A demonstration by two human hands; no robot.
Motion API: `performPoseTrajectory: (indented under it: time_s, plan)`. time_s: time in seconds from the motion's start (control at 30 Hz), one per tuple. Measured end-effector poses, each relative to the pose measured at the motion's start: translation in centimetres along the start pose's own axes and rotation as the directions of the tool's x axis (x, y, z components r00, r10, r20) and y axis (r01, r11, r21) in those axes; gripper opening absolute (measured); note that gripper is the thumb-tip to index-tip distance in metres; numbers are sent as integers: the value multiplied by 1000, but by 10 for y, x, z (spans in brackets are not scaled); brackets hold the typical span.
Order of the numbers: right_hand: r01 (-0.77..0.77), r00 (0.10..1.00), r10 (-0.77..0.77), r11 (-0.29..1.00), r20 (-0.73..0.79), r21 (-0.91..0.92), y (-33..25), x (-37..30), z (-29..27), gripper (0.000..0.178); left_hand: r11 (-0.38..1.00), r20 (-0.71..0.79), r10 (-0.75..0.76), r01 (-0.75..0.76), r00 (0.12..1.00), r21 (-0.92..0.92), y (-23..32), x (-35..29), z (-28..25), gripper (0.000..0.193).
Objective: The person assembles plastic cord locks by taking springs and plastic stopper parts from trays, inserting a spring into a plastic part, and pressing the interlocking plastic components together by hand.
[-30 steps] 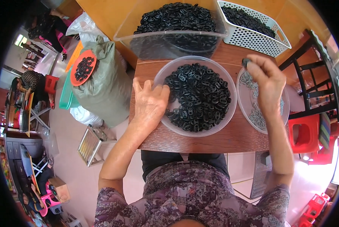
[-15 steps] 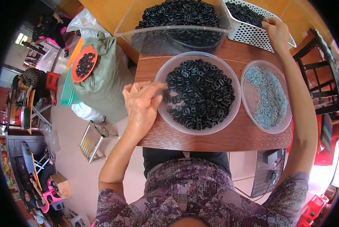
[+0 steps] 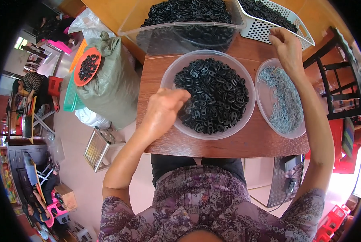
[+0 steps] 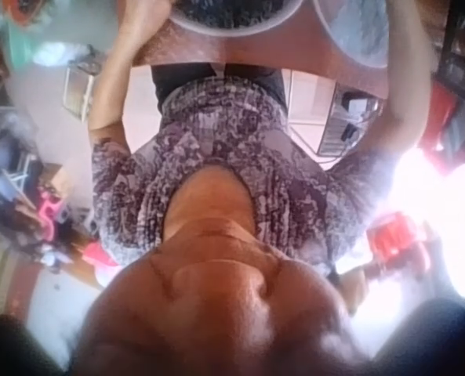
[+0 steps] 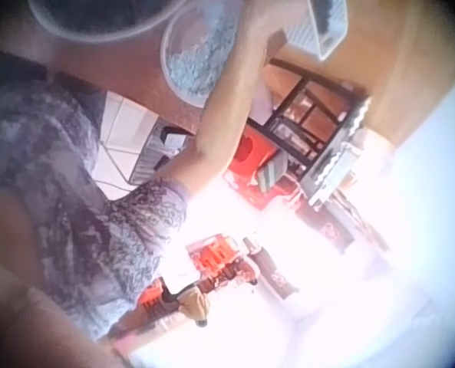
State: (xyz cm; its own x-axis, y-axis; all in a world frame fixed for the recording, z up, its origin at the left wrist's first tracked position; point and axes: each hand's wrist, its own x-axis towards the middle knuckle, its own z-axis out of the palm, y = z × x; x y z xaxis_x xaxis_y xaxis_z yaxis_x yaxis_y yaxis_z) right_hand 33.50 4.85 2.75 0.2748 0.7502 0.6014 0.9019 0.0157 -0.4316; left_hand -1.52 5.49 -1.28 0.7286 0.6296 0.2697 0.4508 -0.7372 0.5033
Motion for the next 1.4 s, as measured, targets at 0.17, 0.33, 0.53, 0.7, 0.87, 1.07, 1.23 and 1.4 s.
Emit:
performPoseTrajectory:
  time_s: [0.17, 0.33, 0.53, 0.7, 0.87, 1.07, 1.23, 1.4]
  plan:
    - [-150, 988, 141, 973, 63, 177, -17, -40, -23, 21, 995, -214, -60, 42, 975, -87, 4, 2, -13, 24]
    - [-305, 951, 275, 900, 138, 311, -36, -67, -39, 18, 962, -56, 165, -148, 985, 229, 6, 2, -9, 24]
    - [-364, 930, 307, 844, 201, 394, -48, -89, -49, 13, 835, 54, 308, -297, 950, 463, -1, 15, 2, 9]
    - [-425, 904, 346, 797, 251, 429, -57, -99, -52, 11, 939, -61, 235, -210, 970, 271, -18, 26, 0, 19]
    - [-411, 908, 309, 790, 283, 455, -50, -106, -54, 15, 995, -252, 83, -65, 964, 82, -14, 22, -16, 21]
    - [-460, 879, 334, 781, 340, 422, -59, -114, -52, 13, 933, -134, 262, -216, 956, 288, -14, 17, -14, 17]
    - [-459, 880, 321, 768, 352, 447, -67, -117, -48, 13, 845, 99, 319, -330, 943, 420, -8, 21, -2, 10]
    - [-425, 903, 307, 742, 301, 518, -73, -125, -50, 11, 829, 163, 347, -383, 924, 408, -2, 26, 6, 9]
